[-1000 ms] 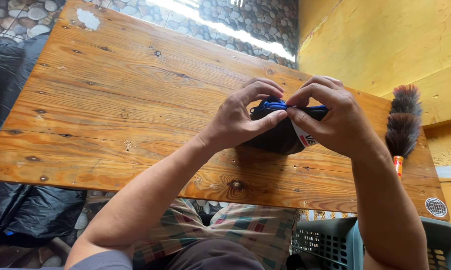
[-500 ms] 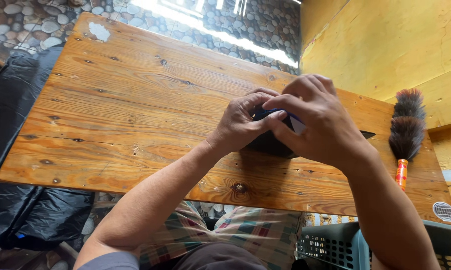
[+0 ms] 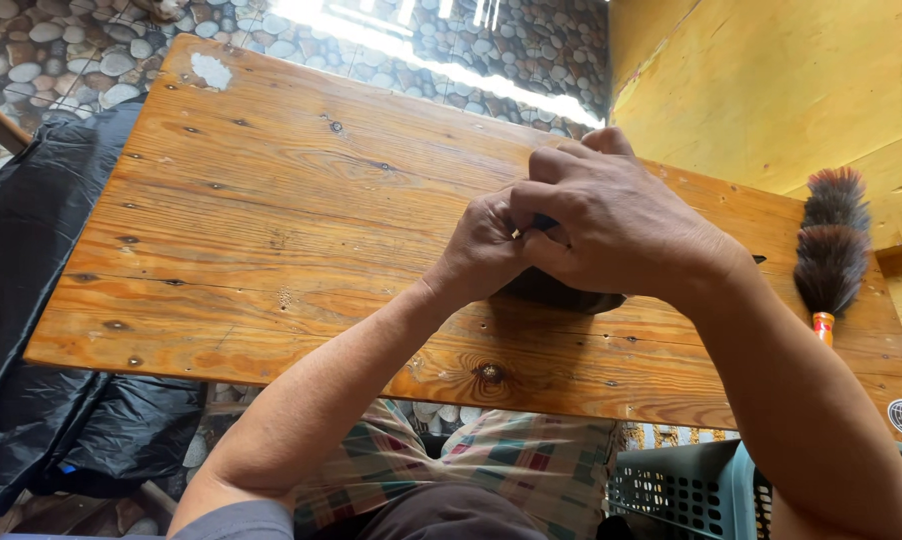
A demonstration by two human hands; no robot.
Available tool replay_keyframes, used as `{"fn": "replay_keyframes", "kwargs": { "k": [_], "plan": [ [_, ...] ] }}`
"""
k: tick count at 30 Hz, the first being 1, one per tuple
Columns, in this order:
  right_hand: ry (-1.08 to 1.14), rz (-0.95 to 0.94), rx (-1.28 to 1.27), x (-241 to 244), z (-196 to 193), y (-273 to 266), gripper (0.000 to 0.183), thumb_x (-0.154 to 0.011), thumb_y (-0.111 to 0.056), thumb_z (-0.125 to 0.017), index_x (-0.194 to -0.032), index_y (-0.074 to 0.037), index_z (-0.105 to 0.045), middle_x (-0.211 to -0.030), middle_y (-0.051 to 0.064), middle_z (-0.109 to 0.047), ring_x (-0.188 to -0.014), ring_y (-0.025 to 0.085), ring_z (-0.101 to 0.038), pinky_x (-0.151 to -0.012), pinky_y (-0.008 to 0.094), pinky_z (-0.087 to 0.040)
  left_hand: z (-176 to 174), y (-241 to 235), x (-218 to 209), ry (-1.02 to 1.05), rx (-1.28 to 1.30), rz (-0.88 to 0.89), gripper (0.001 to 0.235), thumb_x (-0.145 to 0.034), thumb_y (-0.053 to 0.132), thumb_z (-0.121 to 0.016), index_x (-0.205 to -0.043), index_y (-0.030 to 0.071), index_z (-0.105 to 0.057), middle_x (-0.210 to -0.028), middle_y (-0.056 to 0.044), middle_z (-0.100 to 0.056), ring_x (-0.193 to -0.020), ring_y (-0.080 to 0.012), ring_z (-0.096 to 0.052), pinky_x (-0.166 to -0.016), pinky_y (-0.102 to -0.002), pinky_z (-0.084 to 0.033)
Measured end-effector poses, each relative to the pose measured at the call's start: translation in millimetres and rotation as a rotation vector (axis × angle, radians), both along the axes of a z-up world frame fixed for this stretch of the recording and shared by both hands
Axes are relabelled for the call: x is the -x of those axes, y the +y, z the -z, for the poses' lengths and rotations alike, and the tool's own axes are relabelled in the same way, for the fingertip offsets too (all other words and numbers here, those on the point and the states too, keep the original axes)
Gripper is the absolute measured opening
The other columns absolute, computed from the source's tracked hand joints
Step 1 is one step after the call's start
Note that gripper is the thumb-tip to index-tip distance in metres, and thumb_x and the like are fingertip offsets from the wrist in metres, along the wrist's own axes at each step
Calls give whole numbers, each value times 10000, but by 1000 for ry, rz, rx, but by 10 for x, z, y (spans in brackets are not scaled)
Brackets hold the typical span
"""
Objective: The person folds a small black pouch and places it into a larger black drawstring bag. They then zip the bag closed and use a feather duster to clean its exterior. Finally, they unfold a larger black bag on the table and dust it with the feather duster.
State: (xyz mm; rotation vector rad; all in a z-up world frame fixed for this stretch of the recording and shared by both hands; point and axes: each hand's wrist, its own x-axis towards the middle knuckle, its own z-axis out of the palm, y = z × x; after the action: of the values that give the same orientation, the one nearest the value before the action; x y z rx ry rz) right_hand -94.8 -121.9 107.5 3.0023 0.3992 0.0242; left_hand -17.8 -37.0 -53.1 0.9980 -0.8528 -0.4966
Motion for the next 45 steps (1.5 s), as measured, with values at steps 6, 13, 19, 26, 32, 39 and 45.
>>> {"fn": "replay_keyframes", "kwargs": {
  "k": [6,13,19,26,32,39,45],
  "plan": [
    [-2,-86,-190,33,-11,-107,140,-1006,-269,-546,-939,-185,-636,-867,15,-583,-805,245,-563,-951,418,-330,9,-7,-20,-64,107,7,115,-896,178,-767,-1007,155,-746,-1043,32,-728,-1015,-57,-635,-869,-225,-550],
    [-91,-87,-213,126,1,-77,128,-1051,-228,-555,-982,-127,-595,-882,24,-693,-735,273,-614,-1031,465,-331,-79,77,-42,-187,116,-15,105,-969,219,-683,-989,135,-743,-1048,26,-669,-1077,-105,-623,-986,-267,-510],
    [-355,-145,48,214,36,202,179,-876,-147,-587,-1028,-119,-679,-1096,61,-760,-796,295,-636,-979,457,-345,-43,36,19,-62,82,5,147,-783,42,-651,-831,145,-744,-971,90,-655,-970,-40,-596,-829,-226,-517],
    [-428,-11,133,252,217,185,88,-854,-41,-579,-935,-62,-608,-824,102,-623,-717,299,-572,-917,440,-419,-56,27,3,-110,114,-54,99,-924,124,-723,-1005,104,-776,-1165,-4,-710,-1139,-115,-641,-1044,-273,-512],
    [-460,37,204,265,284,157,122,-1003,-93,-576,-893,-103,-523,-822,69,-598,-743,286,-560,-765,408,-442,23,-29,11,-87,158,-45,107,-950,89,-686,-1025,86,-763,-1105,4,-717,-1105,-98,-633,-1028,-264,-505],
    [-610,109,-138,239,410,73,156,-974,-84,-605,-1108,-52,-677,-707,91,-557,-710,319,-635,-646,444,-541,231,-196,75,14,149,-66,189,-959,148,-760,-1143,117,-792,-1178,-91,-767,-1184,-158,-652,-1007,-351,-544],
    [-635,144,-235,218,430,20,195,-964,-48,-615,-1140,-48,-697,-738,133,-615,-722,345,-647,-632,462,-554,230,-192,69,-44,170,-117,262,-962,140,-762,-1223,122,-757,-1250,-106,-749,-1235,-217,-654,-1031,-376,-540]
  ]
}}
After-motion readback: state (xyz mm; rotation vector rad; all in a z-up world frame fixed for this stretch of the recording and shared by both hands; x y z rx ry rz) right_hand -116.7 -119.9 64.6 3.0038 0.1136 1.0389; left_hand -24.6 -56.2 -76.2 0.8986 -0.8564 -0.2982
